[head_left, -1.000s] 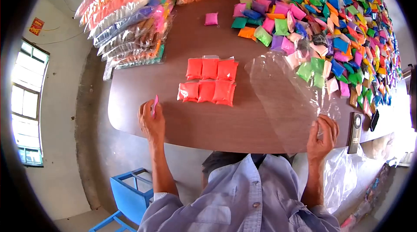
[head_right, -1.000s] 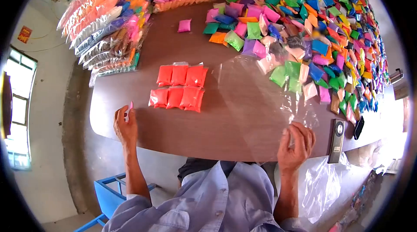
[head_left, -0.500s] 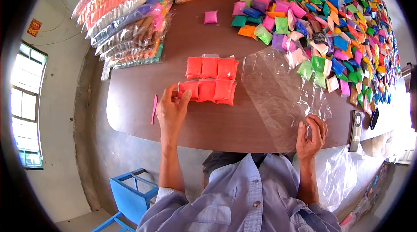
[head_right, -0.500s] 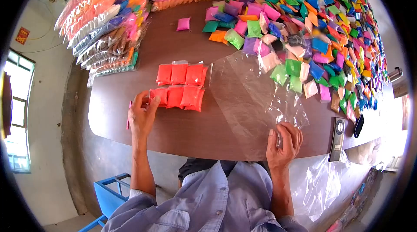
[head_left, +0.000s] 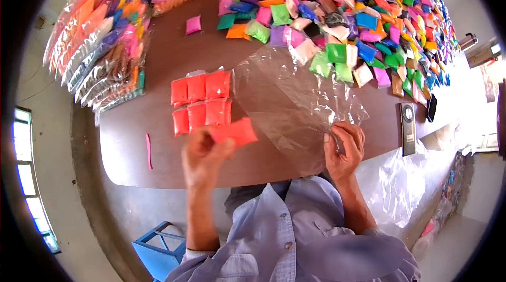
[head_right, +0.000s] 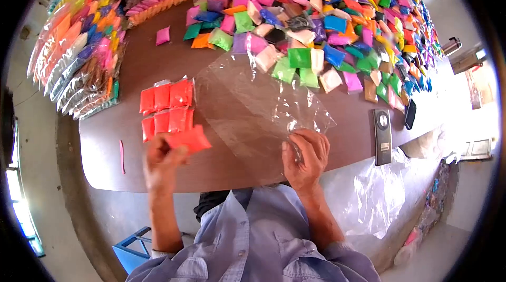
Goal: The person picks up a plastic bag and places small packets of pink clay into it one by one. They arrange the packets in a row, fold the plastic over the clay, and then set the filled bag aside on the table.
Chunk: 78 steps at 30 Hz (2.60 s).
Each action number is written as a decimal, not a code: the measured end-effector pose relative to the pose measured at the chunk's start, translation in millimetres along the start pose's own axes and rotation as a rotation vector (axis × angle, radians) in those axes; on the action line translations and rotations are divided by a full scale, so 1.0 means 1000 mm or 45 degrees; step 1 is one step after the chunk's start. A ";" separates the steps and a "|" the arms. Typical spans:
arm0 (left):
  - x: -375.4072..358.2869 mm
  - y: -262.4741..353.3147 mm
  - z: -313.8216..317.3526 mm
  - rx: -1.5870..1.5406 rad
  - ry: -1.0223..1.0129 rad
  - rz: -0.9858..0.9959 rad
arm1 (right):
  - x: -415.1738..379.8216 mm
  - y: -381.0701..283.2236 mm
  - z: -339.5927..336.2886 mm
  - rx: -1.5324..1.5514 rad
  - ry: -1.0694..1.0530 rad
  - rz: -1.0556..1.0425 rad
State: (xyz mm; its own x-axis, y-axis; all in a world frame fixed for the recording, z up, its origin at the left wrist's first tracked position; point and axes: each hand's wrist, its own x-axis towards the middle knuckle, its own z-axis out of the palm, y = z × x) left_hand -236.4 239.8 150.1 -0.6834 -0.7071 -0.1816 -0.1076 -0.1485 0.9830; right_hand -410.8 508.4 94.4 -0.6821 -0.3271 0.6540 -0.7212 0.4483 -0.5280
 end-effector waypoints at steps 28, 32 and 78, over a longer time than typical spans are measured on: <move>0.011 -0.049 0.156 0.920 -0.709 1.112 | 0.009 0.026 -0.042 0.020 0.174 0.242; 0.011 -0.049 0.163 0.972 -0.701 1.133 | 0.015 0.043 -0.036 0.134 0.090 0.418; -0.010 -0.050 0.128 1.132 -0.716 1.250 | 0.005 0.049 -0.022 0.236 0.077 0.471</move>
State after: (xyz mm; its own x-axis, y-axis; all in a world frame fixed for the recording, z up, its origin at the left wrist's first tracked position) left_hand -317.1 342.8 105.7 -0.9109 0.1239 0.3936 0.3017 0.8508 0.4303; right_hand -447.0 547.2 83.8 -0.8951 -0.1198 0.4295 -0.4418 0.3674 -0.8184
